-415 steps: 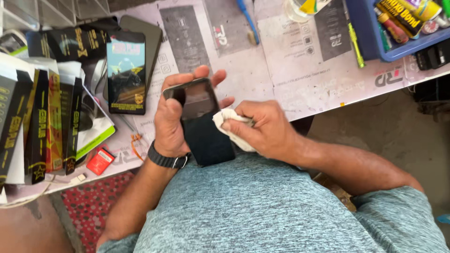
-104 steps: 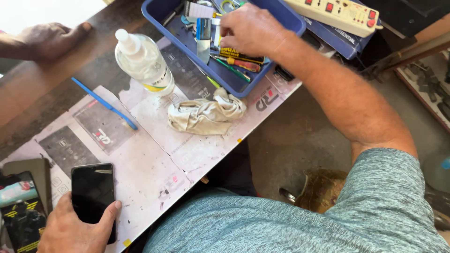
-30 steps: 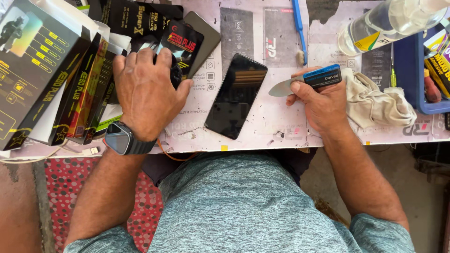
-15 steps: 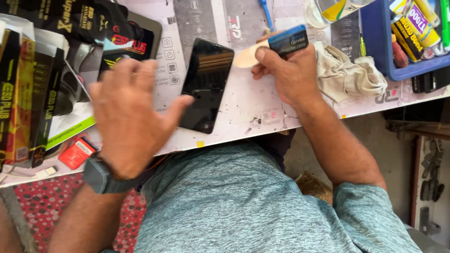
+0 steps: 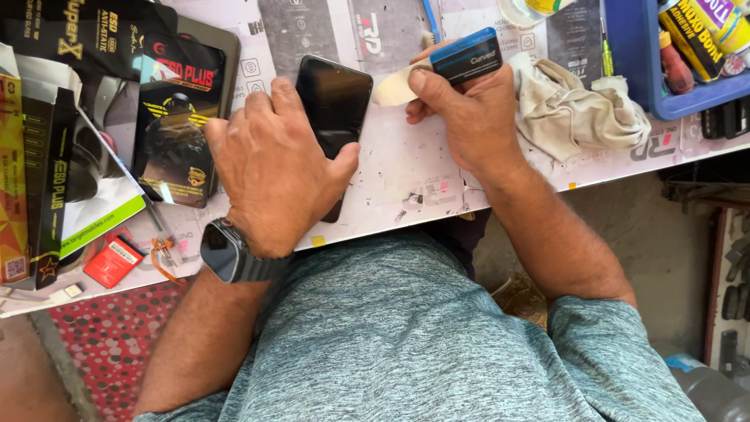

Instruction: The person cleans a smartphone using a blue toothbrush and a spray bottle containing a clear liquid. They scrub the phone's edges and back, then wipe the device with a white cloth. Finally, they use a blue plastic squeegee to smooth the screen surface.

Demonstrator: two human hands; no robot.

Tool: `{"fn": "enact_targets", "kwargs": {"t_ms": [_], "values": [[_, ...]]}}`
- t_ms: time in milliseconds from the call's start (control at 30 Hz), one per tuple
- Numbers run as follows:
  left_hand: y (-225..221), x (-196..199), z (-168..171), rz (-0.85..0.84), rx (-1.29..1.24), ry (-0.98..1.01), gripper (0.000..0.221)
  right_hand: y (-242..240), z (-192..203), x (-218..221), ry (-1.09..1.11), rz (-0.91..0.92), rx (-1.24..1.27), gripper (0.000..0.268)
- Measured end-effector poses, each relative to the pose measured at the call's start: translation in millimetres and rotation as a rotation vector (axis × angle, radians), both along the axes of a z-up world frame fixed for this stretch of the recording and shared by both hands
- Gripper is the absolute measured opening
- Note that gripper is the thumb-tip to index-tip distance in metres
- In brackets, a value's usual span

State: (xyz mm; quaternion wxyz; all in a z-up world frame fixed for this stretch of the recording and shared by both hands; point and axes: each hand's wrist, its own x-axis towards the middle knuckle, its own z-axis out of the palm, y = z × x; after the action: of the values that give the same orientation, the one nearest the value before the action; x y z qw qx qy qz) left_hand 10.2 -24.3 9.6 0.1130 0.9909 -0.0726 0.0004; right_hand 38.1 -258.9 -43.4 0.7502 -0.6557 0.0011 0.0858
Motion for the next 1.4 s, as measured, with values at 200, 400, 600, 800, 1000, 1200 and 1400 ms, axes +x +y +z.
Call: {"fn": "enact_targets", "kwargs": {"t_ms": [200, 400, 600, 800, 1000, 1200, 1400], "values": [[10.9, 16.4, -5.7, 0.026, -0.297, 0.193, 0.072, -0.6, 6.1, 5.1, 0.100, -0.092, 0.133, 0.020], [25.2, 24.4, -10.0, -0.060, -0.690, 0.392, 0.051, -19.2, -0.2, 10.8, 0.110, -0.061, 0.300, 0.033], [38.7, 5.0, -10.0, -0.033, -1.539, 0.935, 0.053, -22.2, -3.4, -7.4, -0.046, 0.093, 0.292, 0.015], [49.1, -11.0, -16.7, 0.087, -1.801, 1.276, 0.049, -9.9, 20.3, -22.9, -0.026, 0.115, 0.261, 0.021], [45.5, -9.1, -23.0, 0.124, -1.718, 1.146, 0.054, -2.7, 7.5, -21.2, -0.041, 0.107, 0.187, 0.021], [46.6, -10.9, -29.4, 0.052, -1.678, 1.099, 0.050, 0.1, -0.6, -25.5, -0.074, 0.135, 0.033, 0.019], [48.0, -10.1, -27.6, 0.089, -1.704, 1.119, 0.049, 0.8, -2.8, -27.6, -0.055, 0.116, 0.021, 0.020]]}}
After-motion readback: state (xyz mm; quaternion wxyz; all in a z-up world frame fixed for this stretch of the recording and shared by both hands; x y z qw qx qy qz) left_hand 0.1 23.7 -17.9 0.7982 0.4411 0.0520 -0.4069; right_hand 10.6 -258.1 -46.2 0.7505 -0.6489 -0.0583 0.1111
